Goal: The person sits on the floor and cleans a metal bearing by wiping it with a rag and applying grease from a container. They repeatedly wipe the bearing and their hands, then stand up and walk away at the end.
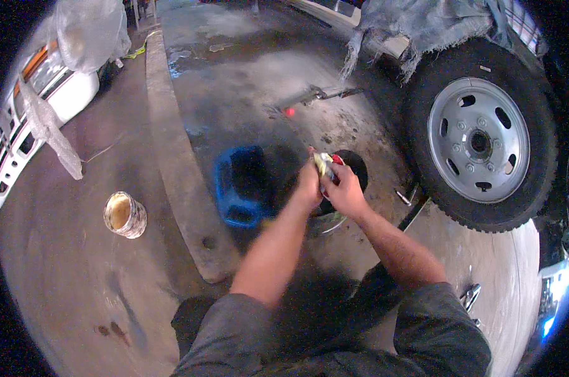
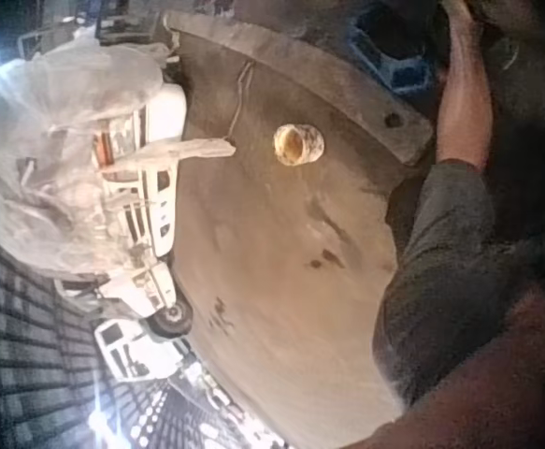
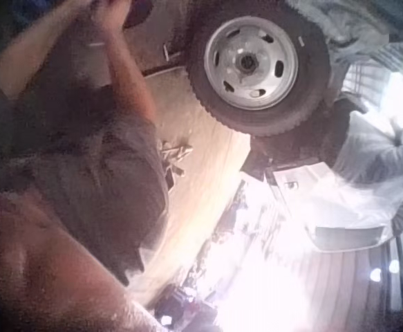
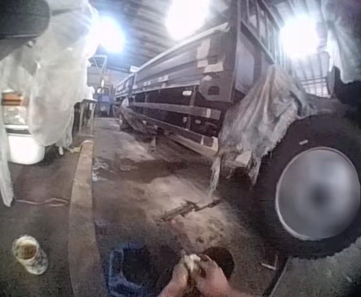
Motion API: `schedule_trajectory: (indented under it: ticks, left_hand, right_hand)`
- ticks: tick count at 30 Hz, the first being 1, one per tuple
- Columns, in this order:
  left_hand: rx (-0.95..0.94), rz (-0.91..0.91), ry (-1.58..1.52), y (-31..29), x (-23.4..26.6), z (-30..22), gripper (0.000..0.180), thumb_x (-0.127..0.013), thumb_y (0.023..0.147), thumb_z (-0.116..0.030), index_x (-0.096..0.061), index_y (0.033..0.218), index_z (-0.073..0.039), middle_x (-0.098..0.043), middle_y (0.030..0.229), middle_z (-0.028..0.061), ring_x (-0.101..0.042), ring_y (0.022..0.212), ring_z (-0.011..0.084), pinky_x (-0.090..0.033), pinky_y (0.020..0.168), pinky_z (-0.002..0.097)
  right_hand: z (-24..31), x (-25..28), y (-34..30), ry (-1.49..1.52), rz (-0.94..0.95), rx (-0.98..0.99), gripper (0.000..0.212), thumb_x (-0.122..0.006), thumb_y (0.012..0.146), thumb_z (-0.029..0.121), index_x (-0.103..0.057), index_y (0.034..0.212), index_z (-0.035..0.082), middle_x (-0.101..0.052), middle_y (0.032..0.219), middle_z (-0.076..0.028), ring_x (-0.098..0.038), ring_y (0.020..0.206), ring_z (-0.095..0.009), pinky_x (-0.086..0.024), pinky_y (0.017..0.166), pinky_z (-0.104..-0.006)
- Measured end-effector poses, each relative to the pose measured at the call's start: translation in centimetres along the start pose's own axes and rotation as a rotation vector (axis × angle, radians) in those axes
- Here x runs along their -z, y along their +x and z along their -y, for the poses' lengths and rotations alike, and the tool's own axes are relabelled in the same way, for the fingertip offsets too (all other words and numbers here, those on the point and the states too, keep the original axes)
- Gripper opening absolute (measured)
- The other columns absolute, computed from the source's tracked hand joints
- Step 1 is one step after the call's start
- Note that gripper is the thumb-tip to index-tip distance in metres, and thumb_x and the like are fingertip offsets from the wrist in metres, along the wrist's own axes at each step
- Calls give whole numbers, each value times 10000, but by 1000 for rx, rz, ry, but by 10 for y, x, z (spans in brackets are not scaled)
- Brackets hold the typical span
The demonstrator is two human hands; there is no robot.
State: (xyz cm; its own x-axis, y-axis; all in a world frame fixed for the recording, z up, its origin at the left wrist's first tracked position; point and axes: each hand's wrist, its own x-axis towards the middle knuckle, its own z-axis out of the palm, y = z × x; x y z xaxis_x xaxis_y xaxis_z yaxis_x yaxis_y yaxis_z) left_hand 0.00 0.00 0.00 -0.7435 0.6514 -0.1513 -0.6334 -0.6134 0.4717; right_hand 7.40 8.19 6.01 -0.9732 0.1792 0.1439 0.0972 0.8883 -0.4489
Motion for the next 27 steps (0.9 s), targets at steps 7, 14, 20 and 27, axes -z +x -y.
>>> schedule_trajectory:
  ticks: [7,14,20,27]
  left_hand:
    - [-742,-253,890,-36,20,-19,476,-480,952,-484,-593,892,-26,-617,826,64,-575,779,187,-459,732,338]
    - [-292,31,516,-44,6,-38,838,-155,847,-773,-551,1130,-91,-572,929,41,-537,843,189,-439,758,354]
    - [-492,19,701,-43,-18,-15,886,-145,846,-764,-532,1118,-14,-601,1024,80,-569,1004,251,-429,935,388]
    - [-567,95,765,-43,-11,7,981,-140,804,-813,-513,1274,-37,-622,886,39,-555,684,225,-459,614,430]
  right_hand:
    - [45,-16,-11,1818,152,-704,328,-447,979,349,-583,1053,59,-636,987,-76,-601,924,-215,-496,831,-383]
    - [21,20,-7,595,-224,-129,359,-488,946,342,-590,1088,29,-612,1084,-125,-573,1022,-227,-442,889,-362]
    - [26,-9,-9,312,-397,223,252,-584,869,167,-522,1048,1,-545,1106,-210,-540,1003,-306,-426,864,-363]
    - [-22,-10,9,632,-467,-378,302,-599,889,239,-589,1039,-22,-632,840,-142,-604,797,-231,-476,735,-355]
